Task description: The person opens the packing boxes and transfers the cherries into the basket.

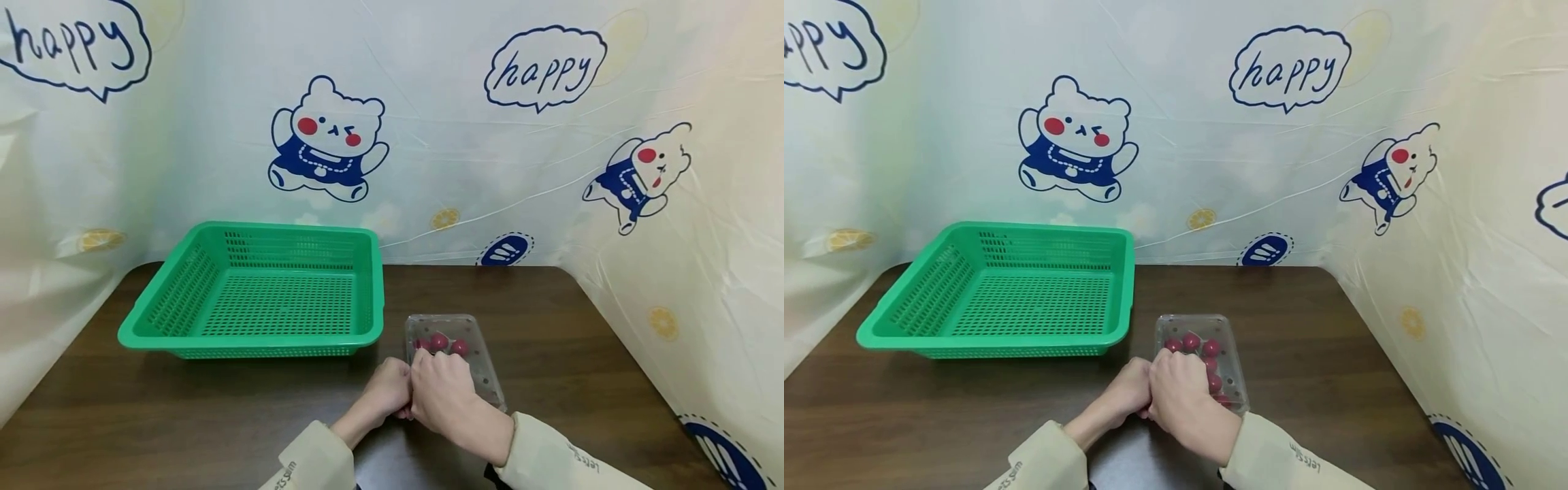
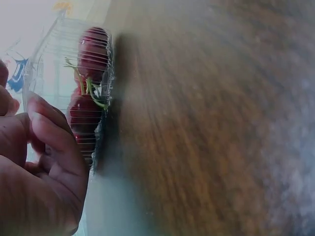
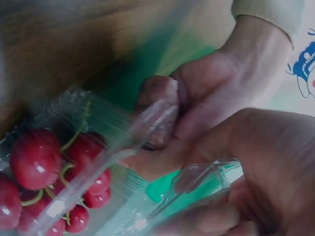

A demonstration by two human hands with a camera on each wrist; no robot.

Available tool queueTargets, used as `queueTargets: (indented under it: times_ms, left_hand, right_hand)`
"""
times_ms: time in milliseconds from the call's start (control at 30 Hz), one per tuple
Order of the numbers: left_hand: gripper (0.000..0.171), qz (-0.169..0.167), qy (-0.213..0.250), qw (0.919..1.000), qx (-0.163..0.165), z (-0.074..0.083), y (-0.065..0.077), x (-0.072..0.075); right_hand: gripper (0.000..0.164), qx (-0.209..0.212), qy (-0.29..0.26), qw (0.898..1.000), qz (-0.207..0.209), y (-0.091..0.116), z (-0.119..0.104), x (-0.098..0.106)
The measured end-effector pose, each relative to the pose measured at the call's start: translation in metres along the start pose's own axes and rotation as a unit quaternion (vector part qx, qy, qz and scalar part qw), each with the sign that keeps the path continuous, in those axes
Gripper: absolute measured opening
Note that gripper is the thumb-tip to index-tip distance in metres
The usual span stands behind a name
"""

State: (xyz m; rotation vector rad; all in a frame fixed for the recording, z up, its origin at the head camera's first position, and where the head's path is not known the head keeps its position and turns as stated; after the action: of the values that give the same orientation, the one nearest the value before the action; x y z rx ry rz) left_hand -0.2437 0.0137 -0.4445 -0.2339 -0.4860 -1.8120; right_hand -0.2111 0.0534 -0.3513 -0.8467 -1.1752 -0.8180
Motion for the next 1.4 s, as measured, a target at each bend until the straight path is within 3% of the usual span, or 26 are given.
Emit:
queueTargets:
  times_ms: [167,367,500,600,767,967,1167,1400]
  left_hand:
    - [0.039,0.005,-0.015,0.9998,-0.009,0.001,-0.002,0.000]
    - [0.039,0.007,-0.059,0.9980,-0.021,0.002,-0.003,-0.003]
    - [0.044,0.004,-0.063,0.9978,-0.019,0.002,-0.004,-0.004]
    - [0.045,0.007,-0.067,0.9977,-0.011,0.001,-0.004,-0.003]
    - [0.046,0.010,-0.080,0.9966,0.015,-0.002,-0.004,-0.003]
    - [0.044,0.004,-0.076,0.9968,0.024,-0.001,-0.004,-0.007]
    - [0.041,-0.009,-0.065,0.9978,0.010,0.004,-0.004,-0.013]
    - [0.042,-0.012,-0.067,0.9976,0.003,0.003,-0.006,-0.004]
  right_hand:
    - [0.032,0.034,0.056,0.997,0.039,0.006,-0.009,0.000]
    - [0.036,0.076,0.121,0.986,0.089,0.013,-0.015,0.005]
    - [0.033,0.098,0.127,0.980,0.114,0.014,-0.012,0.011]
    - [0.028,0.100,0.084,0.986,0.102,0.012,-0.006,0.015]
    - [0.023,0.078,0.006,0.996,0.043,0.005,0.009,0.016]
    - [0.021,0.060,-0.051,0.997,-0.002,0.003,0.029,0.017]
    - [0.026,0.039,-0.110,0.993,0.011,0.006,0.051,0.024]
    - [0.028,0.020,-0.142,0.990,0.004,0.004,0.061,0.032]
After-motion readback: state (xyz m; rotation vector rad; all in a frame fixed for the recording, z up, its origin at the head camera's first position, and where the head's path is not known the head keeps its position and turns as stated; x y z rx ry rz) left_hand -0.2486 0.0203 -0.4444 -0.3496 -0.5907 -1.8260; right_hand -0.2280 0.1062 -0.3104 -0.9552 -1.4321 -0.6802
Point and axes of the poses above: each hand's wrist, its own y-axis away from the middle knuckle, its own x-axis out of the back of the hand, z = x × y, the point moved 9 cm from there along -y, towards the middle knuckle, and after that the axes turned 9 degrees about -y, right-handed, at the moved point
